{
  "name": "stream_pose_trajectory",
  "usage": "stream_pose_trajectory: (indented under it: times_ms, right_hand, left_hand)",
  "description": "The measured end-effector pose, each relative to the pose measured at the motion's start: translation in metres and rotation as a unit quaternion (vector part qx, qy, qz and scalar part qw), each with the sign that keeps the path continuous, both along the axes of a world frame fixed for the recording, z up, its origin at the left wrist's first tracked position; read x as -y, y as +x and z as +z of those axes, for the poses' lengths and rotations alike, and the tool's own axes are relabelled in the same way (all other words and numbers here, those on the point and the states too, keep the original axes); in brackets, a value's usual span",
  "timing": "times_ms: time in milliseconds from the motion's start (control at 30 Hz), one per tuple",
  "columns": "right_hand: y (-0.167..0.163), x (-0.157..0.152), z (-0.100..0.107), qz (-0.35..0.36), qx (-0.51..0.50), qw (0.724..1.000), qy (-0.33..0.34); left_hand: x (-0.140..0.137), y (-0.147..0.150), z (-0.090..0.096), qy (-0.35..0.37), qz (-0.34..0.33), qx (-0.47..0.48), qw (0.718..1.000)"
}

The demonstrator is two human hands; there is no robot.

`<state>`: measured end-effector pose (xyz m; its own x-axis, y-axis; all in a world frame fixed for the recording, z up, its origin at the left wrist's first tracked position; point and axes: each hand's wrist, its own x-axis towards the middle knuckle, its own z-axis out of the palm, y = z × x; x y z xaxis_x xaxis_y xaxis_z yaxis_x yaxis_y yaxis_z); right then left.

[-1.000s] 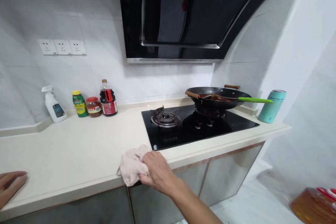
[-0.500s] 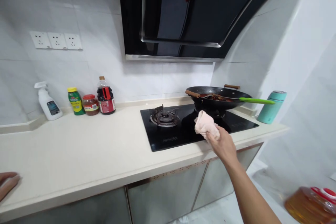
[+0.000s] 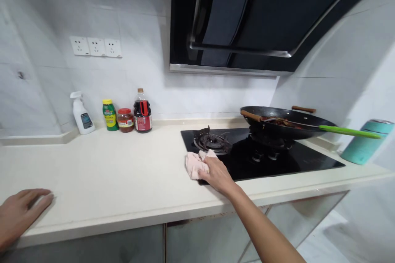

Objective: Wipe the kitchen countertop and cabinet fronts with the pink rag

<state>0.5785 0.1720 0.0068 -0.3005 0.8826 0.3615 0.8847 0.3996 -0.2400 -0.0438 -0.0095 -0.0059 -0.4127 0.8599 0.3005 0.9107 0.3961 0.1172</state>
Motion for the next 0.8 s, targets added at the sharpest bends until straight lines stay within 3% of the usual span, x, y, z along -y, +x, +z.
stream_pose_trajectory:
  times_ms: [167, 300, 467, 567, 667, 800]
  right_hand:
    - [-0.045, -0.027, 0.011, 0.087, -0.016, 0.996, -0.023]
    - [-0.076, -0.054, 0.018, 0.113, -0.028, 0.993, -0.016]
    - [-0.086, -0.101, 0.03, 0.015, -0.056, 0.998, 0.013]
    - [-0.089, -0.122, 0.026, -0.019, -0.03, 0.999, -0.012]
    - [-0.102, -0.124, 0.019, -0.017, 0.002, 0.999, -0.038]
    - [-0.132, -0.094, 0.019, 0.029, 0.02, 0.998, -0.057]
  left_hand:
    - [0.005, 0.012, 0.005, -0.001, -0.006, 0.027, 1.0]
    - [0.006, 0.012, 0.004, 0.008, -0.003, 0.04, 0.999]
    - [0.011, 0.019, 0.009, 0.004, -0.01, 0.044, 0.999]
    - [0.014, 0.028, 0.014, 0.003, -0.006, 0.042, 0.999]
    - [0.016, 0.036, 0.02, 0.004, -0.003, 0.048, 0.999]
    - [0.019, 0.041, 0.026, 0.0, -0.001, 0.061, 0.998]
